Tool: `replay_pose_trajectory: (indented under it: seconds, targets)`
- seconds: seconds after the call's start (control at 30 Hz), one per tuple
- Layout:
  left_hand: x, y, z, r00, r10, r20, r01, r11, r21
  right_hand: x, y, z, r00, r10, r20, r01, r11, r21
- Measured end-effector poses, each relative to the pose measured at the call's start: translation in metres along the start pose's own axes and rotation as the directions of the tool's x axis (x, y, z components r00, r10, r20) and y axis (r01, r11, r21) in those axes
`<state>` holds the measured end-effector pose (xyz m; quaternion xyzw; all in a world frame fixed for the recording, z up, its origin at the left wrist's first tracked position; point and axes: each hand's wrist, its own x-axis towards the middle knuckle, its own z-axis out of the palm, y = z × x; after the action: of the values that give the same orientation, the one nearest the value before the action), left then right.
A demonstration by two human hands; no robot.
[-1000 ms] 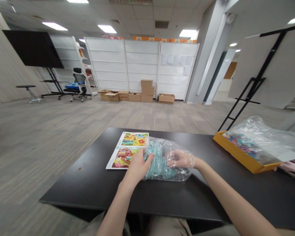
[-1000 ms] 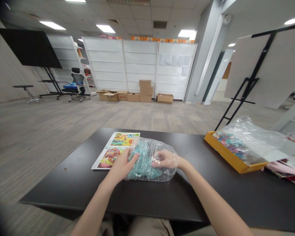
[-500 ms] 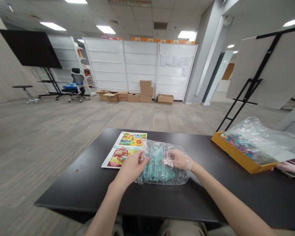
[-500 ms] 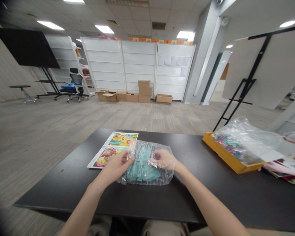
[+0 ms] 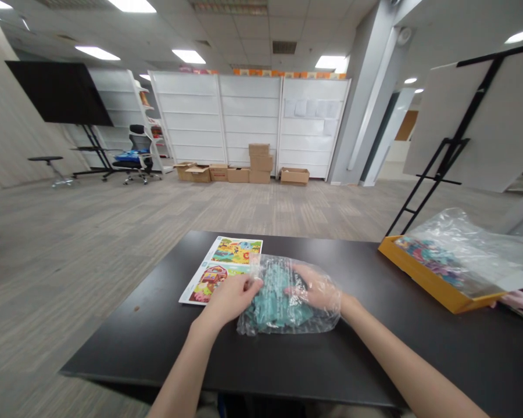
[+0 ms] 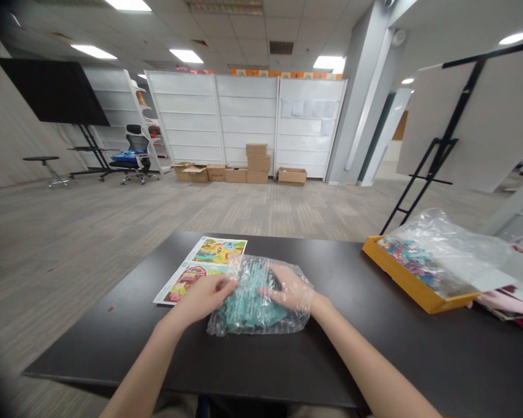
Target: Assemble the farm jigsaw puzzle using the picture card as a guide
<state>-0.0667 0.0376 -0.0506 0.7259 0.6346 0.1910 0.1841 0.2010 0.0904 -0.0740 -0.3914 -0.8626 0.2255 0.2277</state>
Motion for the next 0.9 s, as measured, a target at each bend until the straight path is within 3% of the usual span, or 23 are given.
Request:
replay_pose_trajectory:
  seconds: [0.17,0.33,0.5,0.63,0.77,0.9]
  targets:
    - [0.002,0.010,0.012,0.998,0.045,-0.050,-0.045,0.999,0.015,0.003,-0.012,-0.001,0.998,0.046,0.033,-0.048,0.996,0.077]
    - [-0.001,0.014,0.015,0.991,0.080,-0.112,-0.082,0.997,-0.015,0.004,-0.021,-0.001,0.996,0.086,-0.012,-0.082,0.977,0.199]
    - [-0.005,0.017,0.017,0.982,0.085,-0.168,-0.092,0.995,-0.030,0.005,-0.027,-0.005,0.999,0.050,0.005,-0.050,0.967,0.249]
    - [-0.003,0.021,0.021,0.968,0.085,-0.235,-0.119,0.984,-0.135,0.004,-0.030,-0.007,0.994,0.094,0.055,-0.107,0.943,0.316]
    - [-0.001,0.025,0.022,0.955,0.056,-0.290,-0.146,0.944,-0.296,0.001,-0.031,-0.006,0.988,0.152,0.001,-0.145,0.939,0.311]
    - [0.000,0.029,0.021,0.954,-0.010,-0.301,-0.119,0.905,-0.407,0.000,-0.030,-0.005,0.991,0.129,-0.036,-0.113,0.947,0.301]
